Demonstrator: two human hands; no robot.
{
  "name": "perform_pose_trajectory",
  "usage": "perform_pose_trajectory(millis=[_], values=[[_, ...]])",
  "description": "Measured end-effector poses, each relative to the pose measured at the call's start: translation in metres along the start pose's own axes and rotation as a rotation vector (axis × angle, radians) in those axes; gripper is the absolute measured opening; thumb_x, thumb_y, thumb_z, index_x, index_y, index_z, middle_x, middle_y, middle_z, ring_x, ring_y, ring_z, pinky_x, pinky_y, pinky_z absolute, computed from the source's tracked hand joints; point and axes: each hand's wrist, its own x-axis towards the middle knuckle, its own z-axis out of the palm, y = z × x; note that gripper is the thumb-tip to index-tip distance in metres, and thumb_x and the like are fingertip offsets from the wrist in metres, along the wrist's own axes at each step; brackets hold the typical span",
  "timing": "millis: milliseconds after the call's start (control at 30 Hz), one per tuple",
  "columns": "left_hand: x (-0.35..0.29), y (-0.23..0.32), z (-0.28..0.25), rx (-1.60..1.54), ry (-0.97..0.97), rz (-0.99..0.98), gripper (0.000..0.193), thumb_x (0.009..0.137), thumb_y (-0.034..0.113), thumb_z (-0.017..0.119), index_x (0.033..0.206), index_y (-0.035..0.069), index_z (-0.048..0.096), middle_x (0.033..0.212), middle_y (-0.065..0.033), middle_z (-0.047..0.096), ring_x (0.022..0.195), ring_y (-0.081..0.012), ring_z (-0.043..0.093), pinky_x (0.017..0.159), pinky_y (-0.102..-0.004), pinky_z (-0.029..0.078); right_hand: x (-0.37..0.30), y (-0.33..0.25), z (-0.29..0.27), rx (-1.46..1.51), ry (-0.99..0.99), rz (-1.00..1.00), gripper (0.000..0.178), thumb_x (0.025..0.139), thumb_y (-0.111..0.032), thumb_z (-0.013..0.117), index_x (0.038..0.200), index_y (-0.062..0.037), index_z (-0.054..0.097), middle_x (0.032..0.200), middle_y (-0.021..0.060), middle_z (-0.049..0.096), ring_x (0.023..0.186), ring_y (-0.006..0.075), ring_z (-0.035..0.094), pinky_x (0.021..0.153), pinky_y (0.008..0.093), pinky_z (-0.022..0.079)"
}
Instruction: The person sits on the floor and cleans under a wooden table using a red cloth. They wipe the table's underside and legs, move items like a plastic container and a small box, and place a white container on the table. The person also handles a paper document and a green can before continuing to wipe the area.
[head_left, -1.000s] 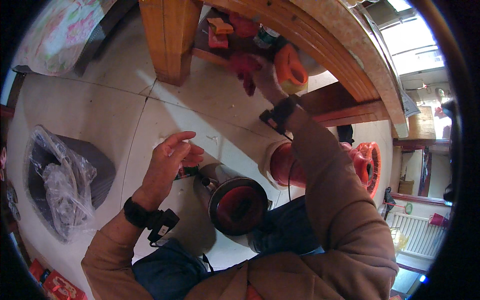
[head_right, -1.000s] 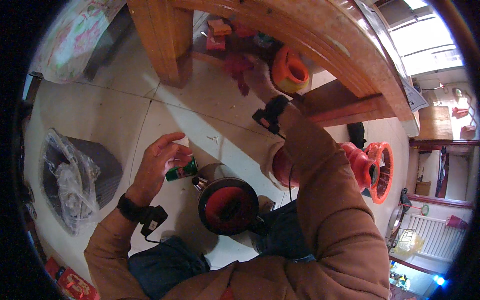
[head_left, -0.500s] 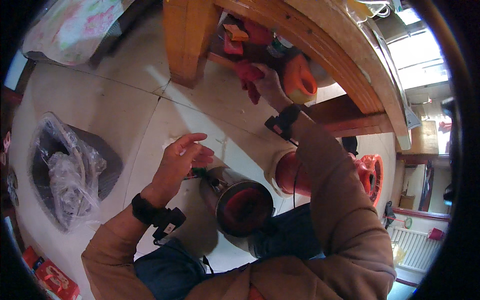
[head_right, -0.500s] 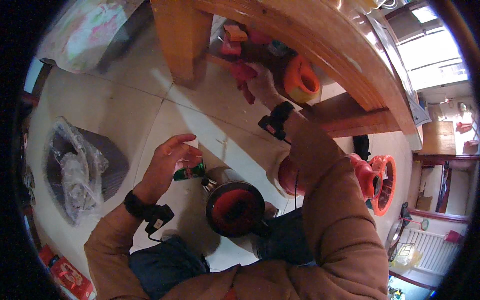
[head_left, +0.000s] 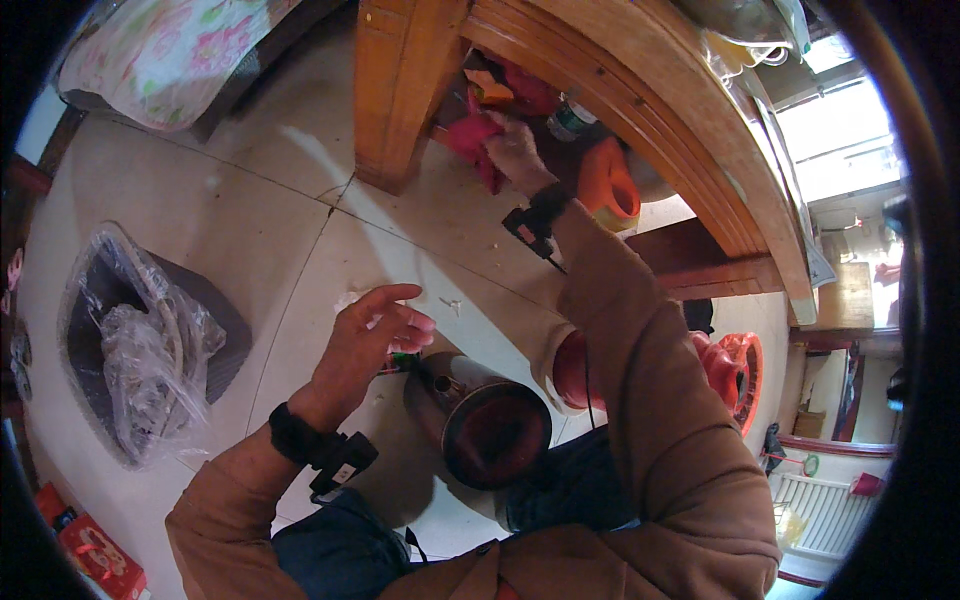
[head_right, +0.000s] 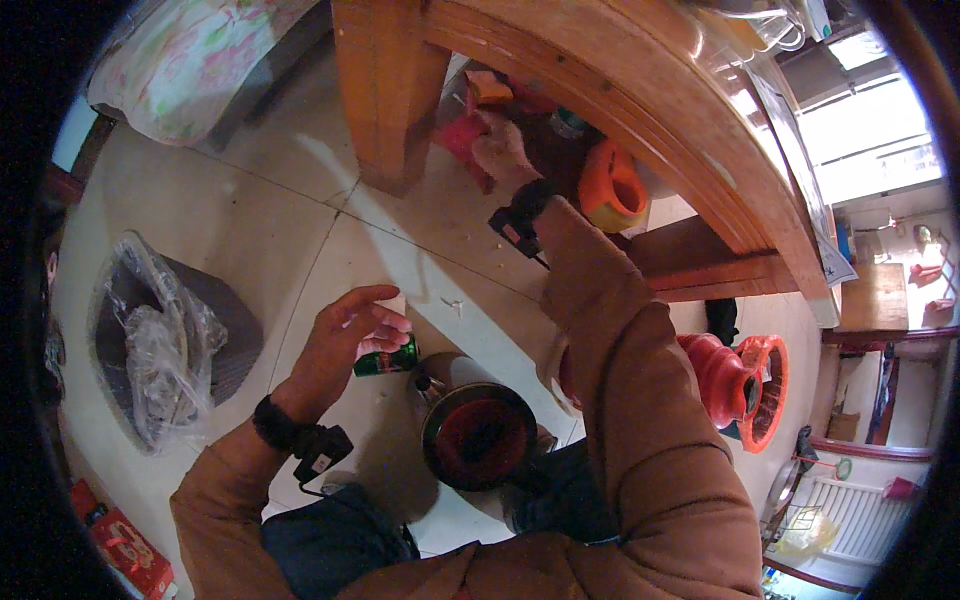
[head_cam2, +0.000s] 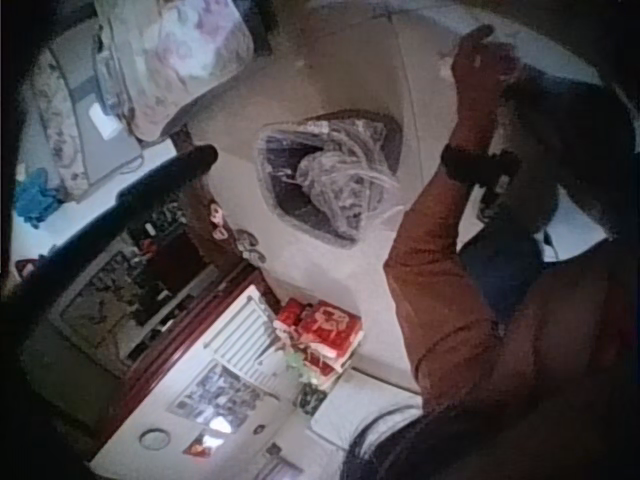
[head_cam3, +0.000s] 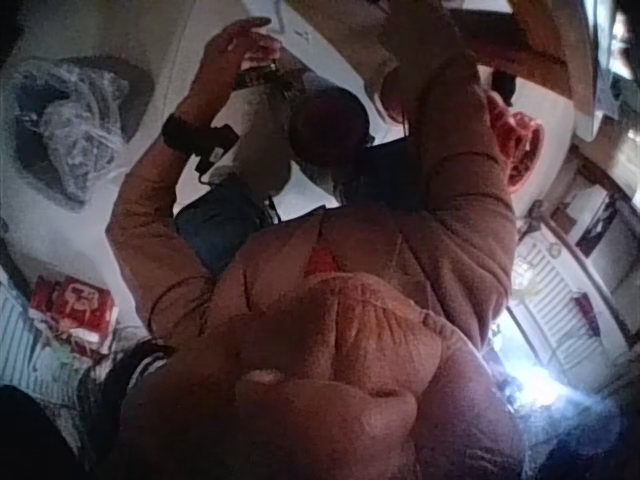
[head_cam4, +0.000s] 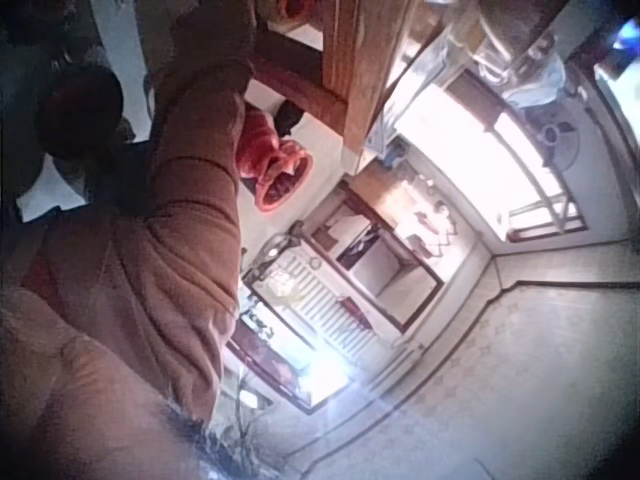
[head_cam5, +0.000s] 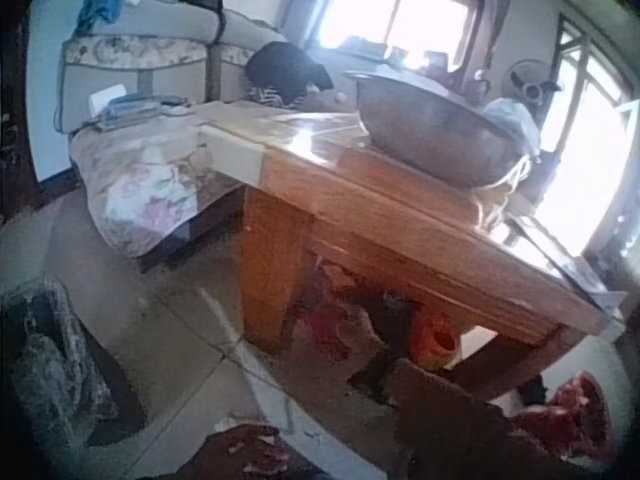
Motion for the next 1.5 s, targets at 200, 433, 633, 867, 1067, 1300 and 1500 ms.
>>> perform_pose_trajectory(millis=[200,433,633,867,1067,1300,1500], values=[[0.000,0.001,-0.005,-0.005,0.009,-0.008,0.037,0.093,0.022,0.047,0.123,0.000,0.049,0.098,-0.0125,0.064,0.087,-0.0168,0.061,0.082,-0.0296,0.049,0.000,0.010,-0.032,-0.304,0.339,-0.065,0.036,0.078,-0.009,0.055,0.114,-0.0024,0.060,0.102,0.0143,0.066,0.095,0.0233,0.062,0.085,0.0328,0.048],[0.001,-0.002,-0.004,-0.004,0.010,-0.010,0.035,0.093,0.021,0.046,0.122,0.001,0.049,0.098,-0.0124,0.065,0.085,-0.0161,0.060,0.081,-0.0294,0.049,-0.031,-0.025,-0.011,-0.062,0.285,0.002,0.037,0.080,-0.012,0.056,0.116,-0.0057,0.060,0.112,0.0183,0.061,0.106,0.0288,0.059,0.091,0.0345,0.045],[-0.006,-0.002,-0.003,-0.018,0.062,-0.010,0.035,0.093,0.024,0.047,0.120,0.002,0.051,0.096,-0.0122,0.064,0.084,-0.0165,0.060,0.079,-0.0300,0.049,0.029,-0.016,0.010,-0.285,0.362,-0.431,0.041,0.072,-0.004,0.057,0.113,-0.0084,0.059,0.106,0.0172,0.062,0.099,0.0334,0.059,0.084,0.0429,0.048],[-0.011,-0.002,-0.007,-0.030,0.031,-0.018,0.034,0.095,0.023,0.047,0.122,0.003,0.051,0.100,-0.0132,0.064,0.090,-0.0193,0.062,0.084,-0.0333,0.049,0.098,0.032,0.054,-0.457,0.071,-0.697,0.038,0.071,-0.010,0.060,0.109,-0.0079,0.061,0.106,0.0151,0.062,0.093,0.0358,0.057,0.090,0.0390,0.045],[-0.005,-0.002,-0.003,-0.023,0.024,-0.026,0.037,0.094,0.027,0.048,0.122,0.003,0.050,0.099,-0.0126,0.063,0.089,-0.0188,0.061,0.084,-0.0336,0.049,0.106,0.051,0.067,-0.067,-0.100,-0.412,0.039,0.069,-0.022,0.066,0.104,-0.0047,0.063,0.106,0.0162,0.062,0.093,0.0371,0.056,0.091,0.0415,0.044],[-0.012,0.005,0.000,-0.002,0.013,0.002,0.040,0.093,0.031,0.049,0.120,0.002,0.050,0.096,-0.0118,0.062,0.085,-0.0169,0.060,0.081,-0.0318,0.050,0.058,0.002,0.028,-0.640,-0.108,-0.601,0.052,0.071,-0.031,0.071,0.111,-0.0006,0.057,0.108,0.0202,0.059,0.102,0.0381,0.054,0.087,0.0413,0.044],[-0.012,0.008,0.002,-0.025,-0.012,0.011,0.038,0.093,0.027,0.048,0.121,0.001,0.050,0.096,-0.0116,0.063,0.085,-0.0163,0.060,0.081,-0.0304,0.049,0.022,0.027,0.015,-0.330,-0.012,-0.417,0.032,0.077,-0.017,0.063,0.106,-0.0034,0.060,0.100,0.0170,0.061,0.099,0.0341,0.056,0.085,0.0387,0.045]])
